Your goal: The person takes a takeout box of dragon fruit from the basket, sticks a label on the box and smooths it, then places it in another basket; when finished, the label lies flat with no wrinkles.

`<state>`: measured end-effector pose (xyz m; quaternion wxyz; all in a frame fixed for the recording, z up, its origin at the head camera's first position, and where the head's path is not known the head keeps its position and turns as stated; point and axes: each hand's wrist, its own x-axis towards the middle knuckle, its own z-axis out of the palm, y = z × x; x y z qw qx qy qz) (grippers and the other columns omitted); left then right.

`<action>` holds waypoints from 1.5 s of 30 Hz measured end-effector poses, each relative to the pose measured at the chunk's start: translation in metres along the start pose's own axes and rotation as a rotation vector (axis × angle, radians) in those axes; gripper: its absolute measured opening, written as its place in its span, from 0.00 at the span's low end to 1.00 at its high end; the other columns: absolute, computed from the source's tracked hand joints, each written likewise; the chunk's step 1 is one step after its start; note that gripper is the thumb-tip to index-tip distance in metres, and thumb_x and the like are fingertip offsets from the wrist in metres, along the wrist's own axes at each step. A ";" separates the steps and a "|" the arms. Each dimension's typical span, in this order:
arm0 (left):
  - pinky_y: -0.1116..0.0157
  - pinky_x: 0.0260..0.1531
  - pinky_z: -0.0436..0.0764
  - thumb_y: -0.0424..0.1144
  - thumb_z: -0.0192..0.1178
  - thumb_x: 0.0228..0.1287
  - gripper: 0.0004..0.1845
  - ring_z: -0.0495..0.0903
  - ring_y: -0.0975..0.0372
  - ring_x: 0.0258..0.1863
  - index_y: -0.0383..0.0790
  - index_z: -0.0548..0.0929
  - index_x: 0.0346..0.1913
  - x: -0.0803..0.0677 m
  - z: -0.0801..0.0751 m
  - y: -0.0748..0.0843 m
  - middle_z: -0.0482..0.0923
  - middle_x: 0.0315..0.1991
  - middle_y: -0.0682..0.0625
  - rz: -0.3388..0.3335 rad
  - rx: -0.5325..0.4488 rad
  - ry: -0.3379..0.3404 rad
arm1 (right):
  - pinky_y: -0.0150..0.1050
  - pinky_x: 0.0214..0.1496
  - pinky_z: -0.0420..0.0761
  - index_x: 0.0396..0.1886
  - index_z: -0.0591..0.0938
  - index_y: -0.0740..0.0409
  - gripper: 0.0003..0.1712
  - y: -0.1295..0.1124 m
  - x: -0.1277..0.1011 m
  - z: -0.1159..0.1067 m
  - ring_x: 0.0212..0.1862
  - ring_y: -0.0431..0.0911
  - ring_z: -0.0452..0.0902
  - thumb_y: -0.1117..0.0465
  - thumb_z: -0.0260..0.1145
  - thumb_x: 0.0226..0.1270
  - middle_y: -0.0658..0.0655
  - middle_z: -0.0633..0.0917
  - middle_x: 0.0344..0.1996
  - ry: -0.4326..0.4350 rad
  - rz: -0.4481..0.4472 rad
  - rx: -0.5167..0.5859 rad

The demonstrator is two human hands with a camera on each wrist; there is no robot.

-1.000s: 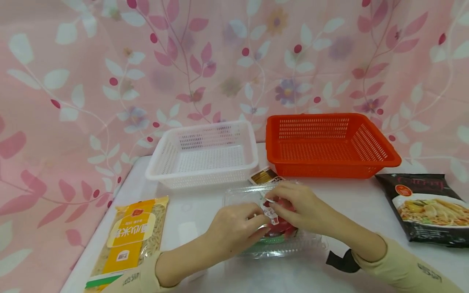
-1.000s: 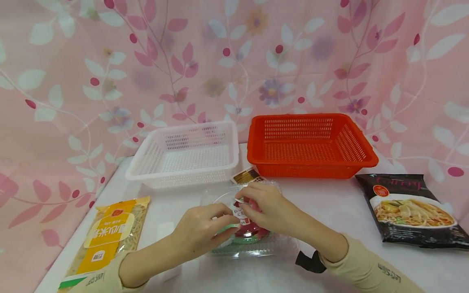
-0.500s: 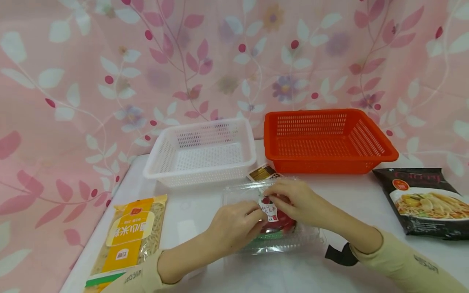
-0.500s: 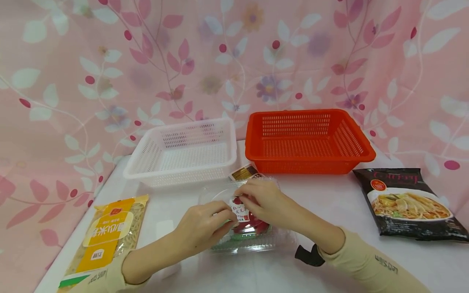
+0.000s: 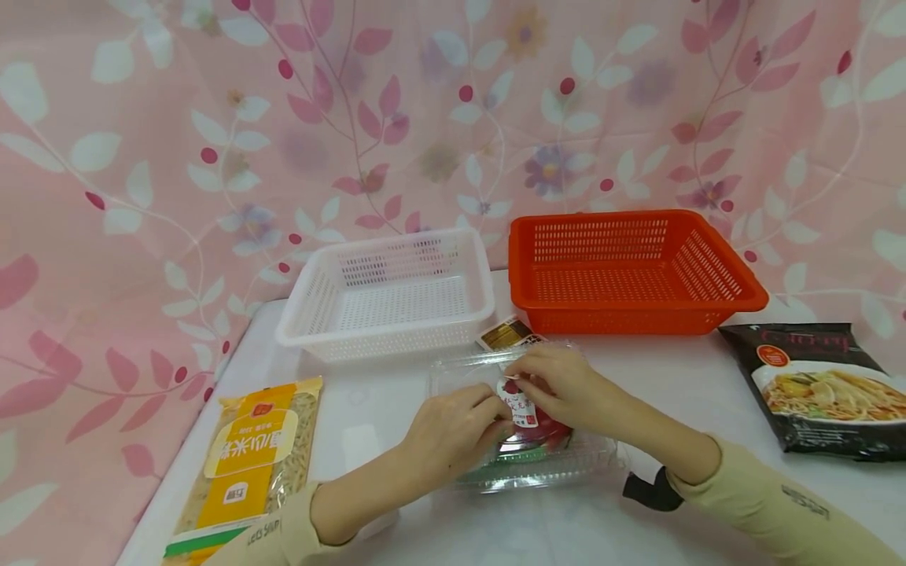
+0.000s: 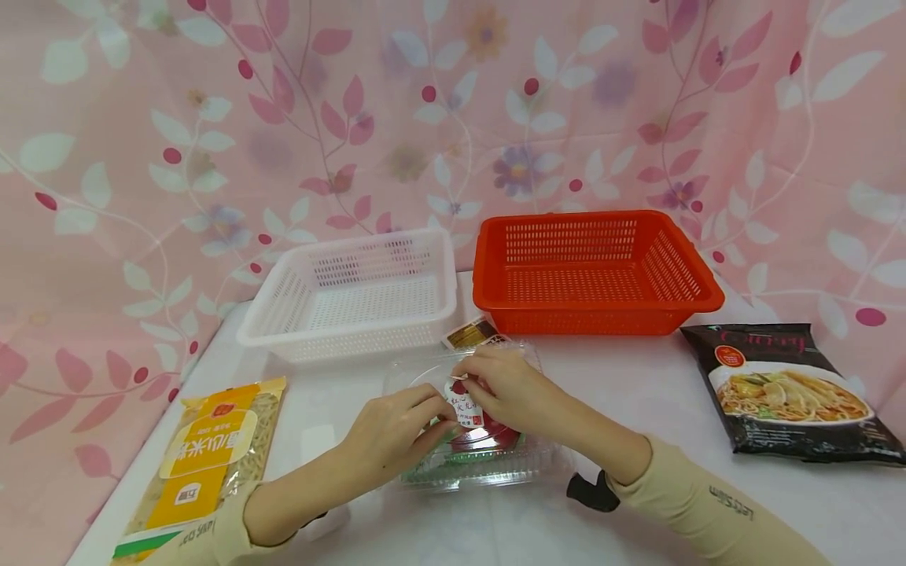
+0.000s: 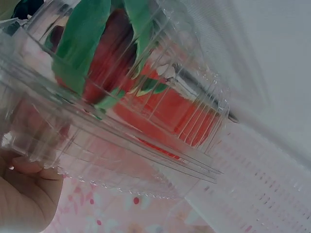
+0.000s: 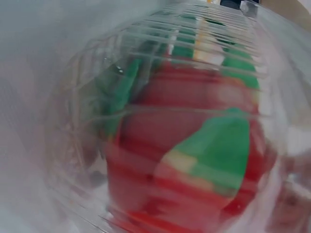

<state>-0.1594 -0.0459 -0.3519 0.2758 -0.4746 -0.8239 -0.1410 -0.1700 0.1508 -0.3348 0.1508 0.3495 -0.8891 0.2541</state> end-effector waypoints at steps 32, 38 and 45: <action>0.67 0.50 0.70 0.49 0.52 0.58 0.18 0.72 0.63 0.54 0.44 0.78 0.47 -0.014 0.003 0.017 0.77 0.49 0.54 0.136 0.123 -0.152 | 0.25 0.28 0.75 0.32 0.81 0.56 0.08 0.017 0.010 0.018 0.27 0.38 0.73 0.62 0.68 0.50 0.50 0.77 0.28 0.026 0.150 -0.115; 0.67 0.46 0.72 0.46 0.56 0.55 0.16 0.74 0.63 0.51 0.45 0.80 0.46 -0.017 0.002 0.019 0.78 0.48 0.54 0.206 0.182 -0.084 | 0.29 0.29 0.77 0.30 0.81 0.55 0.08 0.019 0.009 0.018 0.27 0.38 0.73 0.64 0.70 0.47 0.49 0.77 0.26 0.074 0.124 -0.114; 0.70 0.44 0.74 0.39 0.63 0.48 0.14 0.77 0.65 0.41 0.43 0.80 0.41 -0.022 -0.006 0.012 0.78 0.40 0.54 0.240 0.070 -0.004 | 0.32 0.25 0.74 0.26 0.80 0.56 0.08 0.018 0.002 0.023 0.24 0.41 0.71 0.68 0.69 0.43 0.50 0.75 0.25 0.213 -0.037 -0.222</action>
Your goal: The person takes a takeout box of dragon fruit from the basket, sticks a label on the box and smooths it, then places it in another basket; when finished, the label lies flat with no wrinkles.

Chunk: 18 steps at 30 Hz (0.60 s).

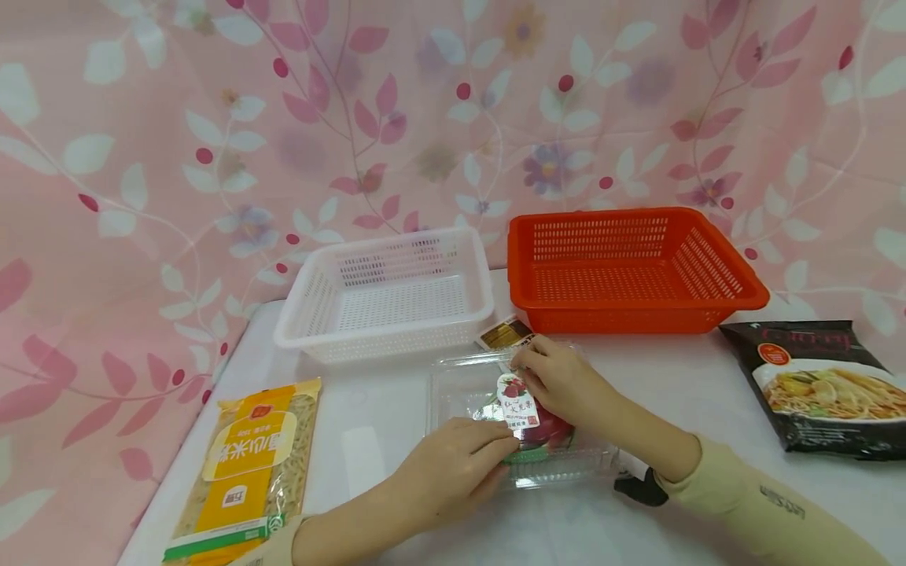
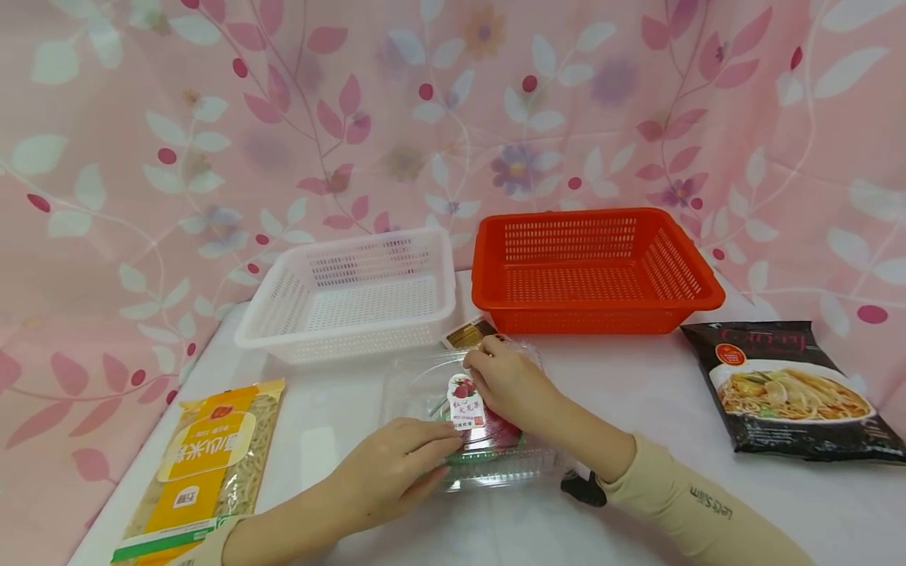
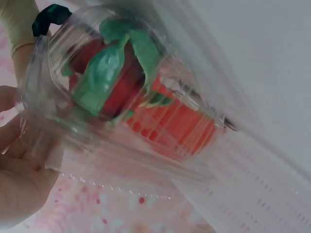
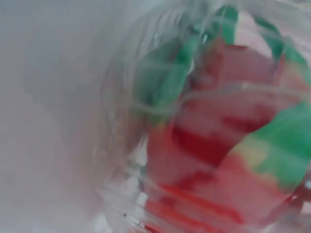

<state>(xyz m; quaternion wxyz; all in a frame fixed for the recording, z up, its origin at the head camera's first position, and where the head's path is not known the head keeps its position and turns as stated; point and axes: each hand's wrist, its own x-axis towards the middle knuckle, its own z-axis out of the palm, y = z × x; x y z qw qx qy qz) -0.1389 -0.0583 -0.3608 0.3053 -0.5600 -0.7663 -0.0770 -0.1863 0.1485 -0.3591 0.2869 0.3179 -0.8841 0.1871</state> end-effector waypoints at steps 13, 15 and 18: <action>0.55 0.52 0.70 0.65 0.43 0.58 0.31 0.64 0.52 0.59 0.47 0.73 0.55 -0.033 -0.014 -0.021 0.70 0.55 0.46 -0.412 0.055 -0.297 | 0.48 0.46 0.70 0.41 0.81 0.50 0.16 0.000 -0.027 -0.018 0.48 0.53 0.64 0.54 0.66 0.50 0.59 0.75 0.44 -0.124 0.163 -0.161; 0.54 0.52 0.70 0.67 0.41 0.57 0.34 0.63 0.51 0.60 0.49 0.70 0.58 -0.038 -0.017 -0.023 0.66 0.59 0.46 -0.492 0.036 -0.353 | 0.52 0.49 0.66 0.45 0.78 0.49 0.19 0.002 -0.033 -0.021 0.52 0.55 0.60 0.52 0.66 0.51 0.61 0.72 0.49 -0.132 0.199 -0.148; 0.53 0.50 0.72 0.70 0.39 0.55 0.36 0.64 0.52 0.59 0.53 0.65 0.62 -0.044 -0.021 -0.026 0.60 0.63 0.46 -0.616 -0.042 -0.418 | 0.55 0.50 0.62 0.51 0.74 0.52 0.26 0.006 -0.040 -0.024 0.53 0.58 0.58 0.51 0.65 0.51 0.63 0.69 0.52 -0.121 0.219 -0.125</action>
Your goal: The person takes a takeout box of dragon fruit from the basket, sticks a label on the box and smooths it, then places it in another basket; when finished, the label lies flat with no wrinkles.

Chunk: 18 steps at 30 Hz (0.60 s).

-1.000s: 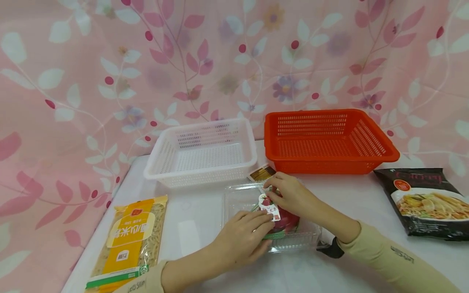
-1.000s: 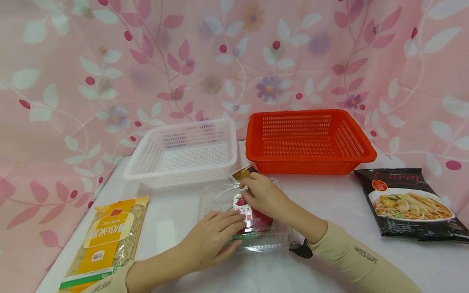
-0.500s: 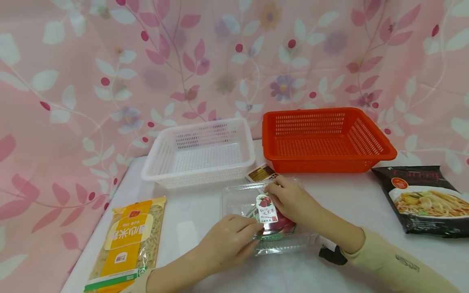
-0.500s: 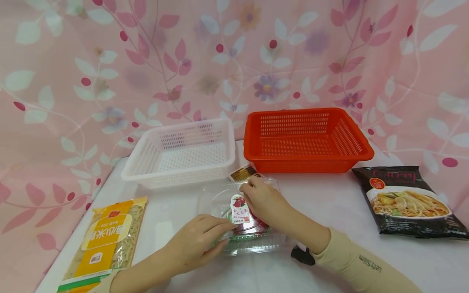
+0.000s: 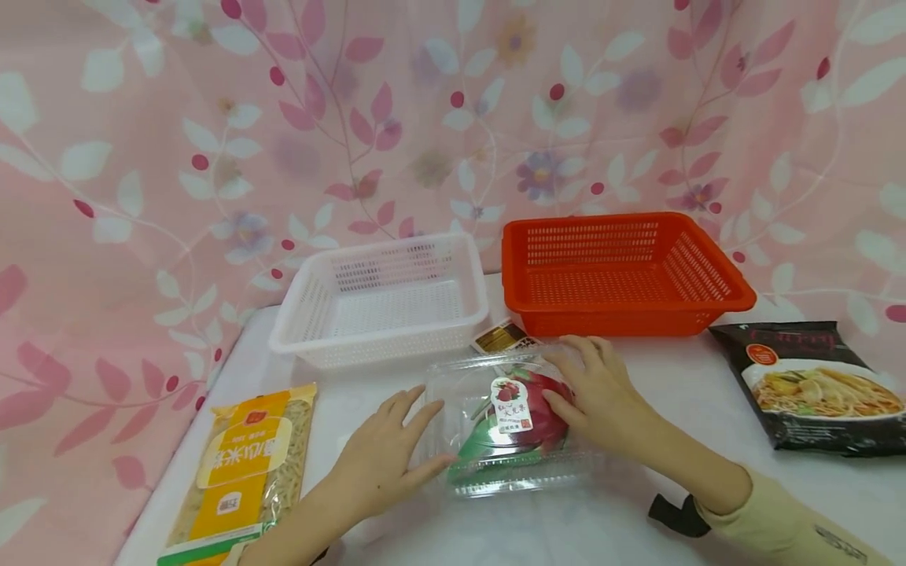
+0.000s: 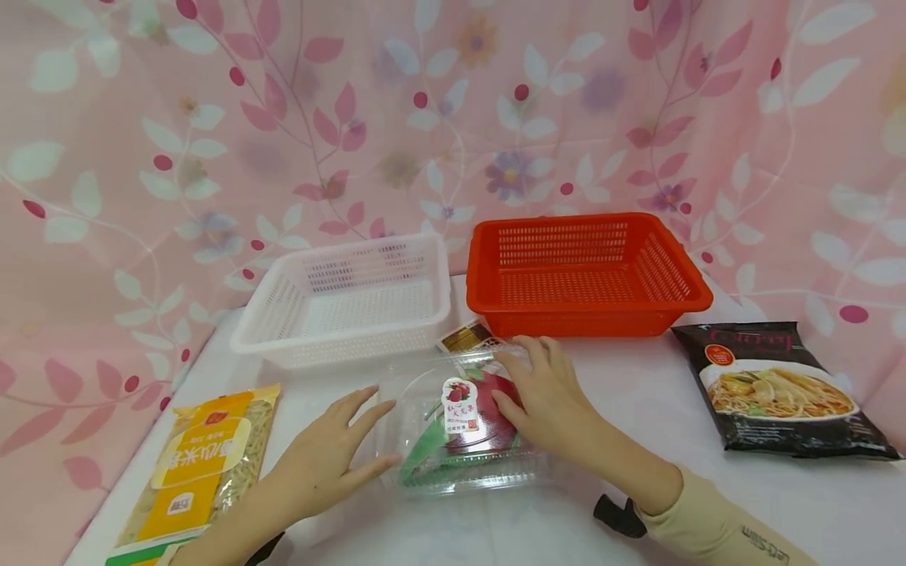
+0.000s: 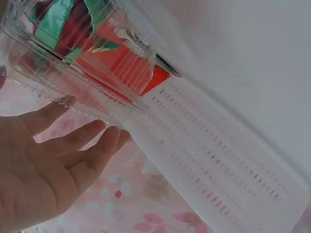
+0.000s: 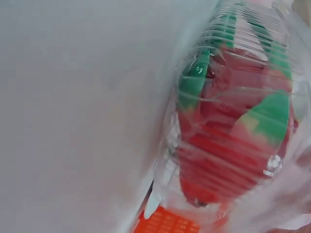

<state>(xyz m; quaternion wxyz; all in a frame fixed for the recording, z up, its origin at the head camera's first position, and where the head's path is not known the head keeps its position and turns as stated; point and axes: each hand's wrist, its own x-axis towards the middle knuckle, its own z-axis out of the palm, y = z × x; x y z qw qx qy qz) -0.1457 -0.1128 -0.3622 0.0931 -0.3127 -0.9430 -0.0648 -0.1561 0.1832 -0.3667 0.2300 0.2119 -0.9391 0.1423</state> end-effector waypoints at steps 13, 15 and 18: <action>0.44 0.49 0.69 0.65 0.43 0.58 0.39 0.58 0.46 0.62 0.66 0.37 0.68 -0.005 0.006 -0.009 0.28 0.70 0.49 -0.116 -0.477 -0.303 | 0.62 0.44 0.72 0.67 0.56 0.48 0.38 0.006 -0.027 -0.009 0.53 0.62 0.67 0.49 0.59 0.59 0.65 0.48 0.65 -0.205 0.158 0.264; 0.43 0.52 0.65 0.66 0.40 0.59 0.38 0.54 0.47 0.64 0.64 0.38 0.68 -0.003 0.005 -0.007 0.33 0.70 0.46 -0.110 -0.467 -0.311 | 0.60 0.42 0.74 0.67 0.55 0.47 0.37 0.004 -0.031 -0.009 0.49 0.59 0.72 0.47 0.58 0.60 0.63 0.48 0.66 -0.248 0.190 0.305; 0.43 0.54 0.63 0.67 0.38 0.59 0.38 0.54 0.48 0.64 0.61 0.40 0.69 0.000 0.005 -0.004 0.37 0.70 0.43 -0.132 -0.471 -0.297 | 0.52 0.37 0.78 0.66 0.56 0.47 0.36 0.000 -0.034 -0.010 0.38 0.49 0.75 0.46 0.56 0.61 0.63 0.50 0.64 -0.283 0.224 0.334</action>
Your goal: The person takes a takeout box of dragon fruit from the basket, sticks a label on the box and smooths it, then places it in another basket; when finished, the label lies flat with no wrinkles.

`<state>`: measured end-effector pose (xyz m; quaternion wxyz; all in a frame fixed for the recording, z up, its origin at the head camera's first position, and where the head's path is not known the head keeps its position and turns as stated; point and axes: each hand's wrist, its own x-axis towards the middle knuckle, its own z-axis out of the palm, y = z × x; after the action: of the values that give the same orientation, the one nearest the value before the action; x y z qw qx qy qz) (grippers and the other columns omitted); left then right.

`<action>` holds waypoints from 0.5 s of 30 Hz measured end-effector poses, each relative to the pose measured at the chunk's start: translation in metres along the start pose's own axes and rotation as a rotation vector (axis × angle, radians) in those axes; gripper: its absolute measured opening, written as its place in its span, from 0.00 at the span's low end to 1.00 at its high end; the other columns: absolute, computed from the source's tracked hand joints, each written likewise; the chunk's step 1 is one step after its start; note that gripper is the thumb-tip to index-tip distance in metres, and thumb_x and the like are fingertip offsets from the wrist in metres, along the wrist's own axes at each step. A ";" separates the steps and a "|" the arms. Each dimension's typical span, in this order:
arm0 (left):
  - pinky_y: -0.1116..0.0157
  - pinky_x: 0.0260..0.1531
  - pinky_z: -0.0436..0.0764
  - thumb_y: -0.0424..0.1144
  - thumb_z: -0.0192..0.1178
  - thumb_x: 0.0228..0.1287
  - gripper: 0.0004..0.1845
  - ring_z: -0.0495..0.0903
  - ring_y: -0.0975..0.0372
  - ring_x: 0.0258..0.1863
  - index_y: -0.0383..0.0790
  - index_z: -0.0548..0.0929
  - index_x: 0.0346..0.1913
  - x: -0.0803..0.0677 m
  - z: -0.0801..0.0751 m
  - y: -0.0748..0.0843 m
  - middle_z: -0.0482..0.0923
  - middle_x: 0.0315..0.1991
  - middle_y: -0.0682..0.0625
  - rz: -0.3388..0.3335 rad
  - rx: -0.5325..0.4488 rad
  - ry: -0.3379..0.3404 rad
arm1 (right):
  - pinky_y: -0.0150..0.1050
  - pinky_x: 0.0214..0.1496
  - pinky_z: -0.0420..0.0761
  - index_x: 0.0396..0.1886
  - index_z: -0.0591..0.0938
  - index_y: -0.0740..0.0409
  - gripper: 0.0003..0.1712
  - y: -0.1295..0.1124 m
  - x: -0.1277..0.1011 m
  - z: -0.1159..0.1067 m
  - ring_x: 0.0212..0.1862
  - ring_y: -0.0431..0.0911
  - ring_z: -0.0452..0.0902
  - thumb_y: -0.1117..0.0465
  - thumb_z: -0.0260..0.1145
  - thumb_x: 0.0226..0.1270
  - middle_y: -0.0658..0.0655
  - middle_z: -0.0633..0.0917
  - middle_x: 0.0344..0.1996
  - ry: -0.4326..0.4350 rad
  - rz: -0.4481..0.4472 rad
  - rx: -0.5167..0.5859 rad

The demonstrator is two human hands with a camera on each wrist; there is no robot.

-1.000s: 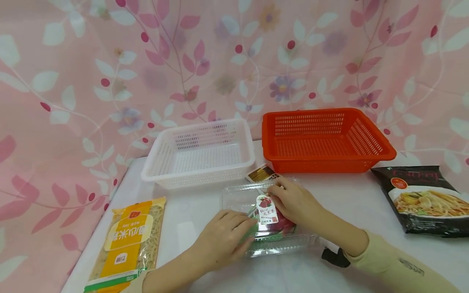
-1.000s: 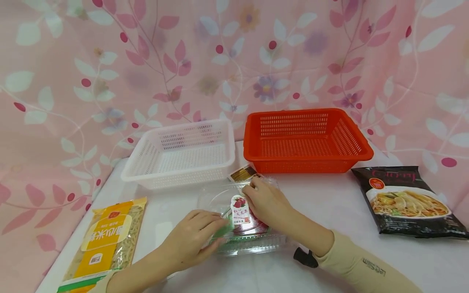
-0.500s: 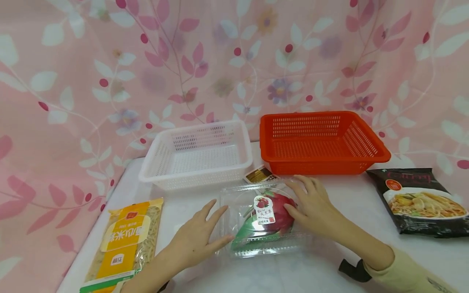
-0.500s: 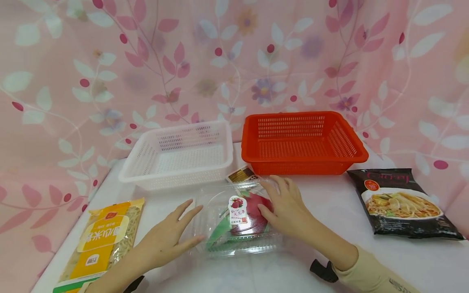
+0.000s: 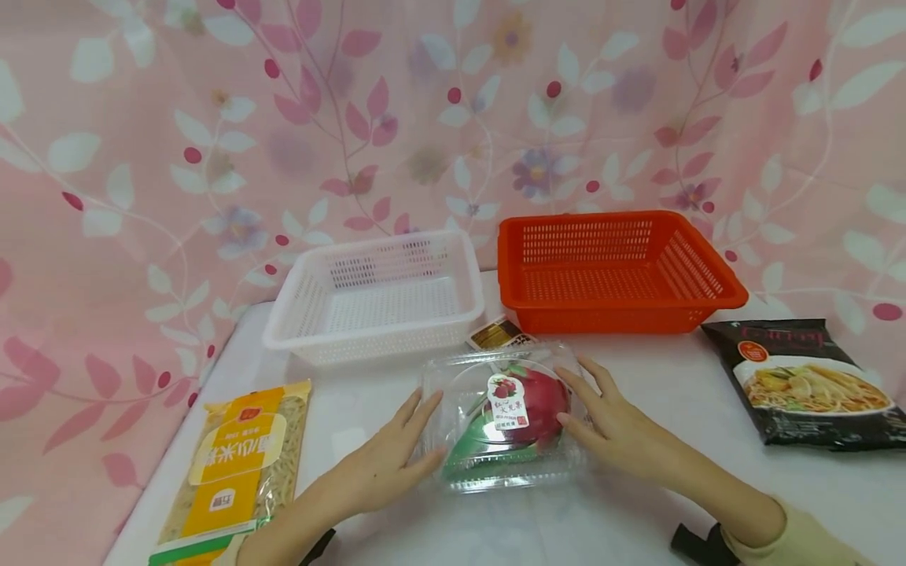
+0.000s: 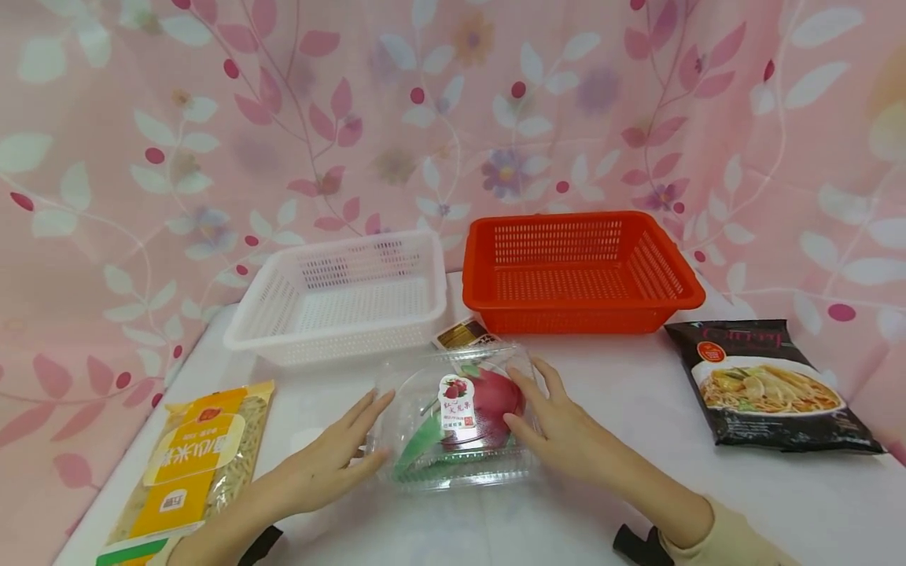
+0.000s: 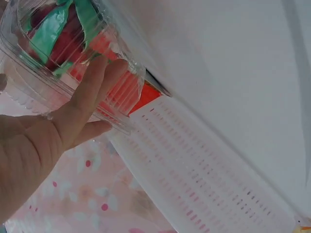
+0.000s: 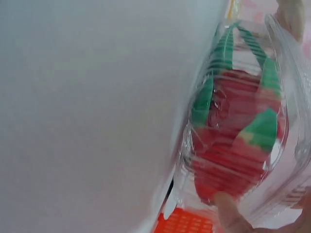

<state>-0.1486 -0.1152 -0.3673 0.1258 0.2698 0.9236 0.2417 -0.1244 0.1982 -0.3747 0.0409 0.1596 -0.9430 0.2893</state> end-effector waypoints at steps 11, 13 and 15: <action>0.41 0.46 0.68 0.58 0.47 0.61 0.35 0.60 0.41 0.59 0.52 0.53 0.68 0.007 0.010 0.016 0.45 0.67 0.35 -0.004 0.002 0.186 | 0.54 0.38 0.78 0.66 0.57 0.46 0.36 -0.012 -0.005 -0.004 0.38 0.50 0.76 0.42 0.55 0.60 0.64 0.54 0.62 -0.012 0.092 -0.018; 0.41 0.45 0.69 0.58 0.48 0.60 0.34 0.62 0.41 0.58 0.53 0.54 0.68 0.006 0.010 0.018 0.45 0.68 0.36 -0.005 0.002 0.196 | 0.52 0.37 0.79 0.66 0.57 0.46 0.37 -0.013 -0.006 -0.005 0.34 0.45 0.75 0.42 0.55 0.60 0.64 0.54 0.62 -0.022 0.104 -0.008; 0.40 0.44 0.70 0.59 0.47 0.60 0.34 0.63 0.40 0.57 0.53 0.54 0.68 0.005 0.010 0.020 0.45 0.68 0.36 -0.006 0.001 0.194 | 0.51 0.36 0.79 0.66 0.57 0.46 0.37 -0.013 -0.007 -0.007 0.31 0.42 0.74 0.42 0.56 0.59 0.64 0.53 0.62 -0.030 0.109 0.001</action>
<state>-0.1406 -0.0940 -0.3658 0.0363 0.2422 0.9324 0.2658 -0.1133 0.1937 -0.3633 0.0111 0.1124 -0.9506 0.2890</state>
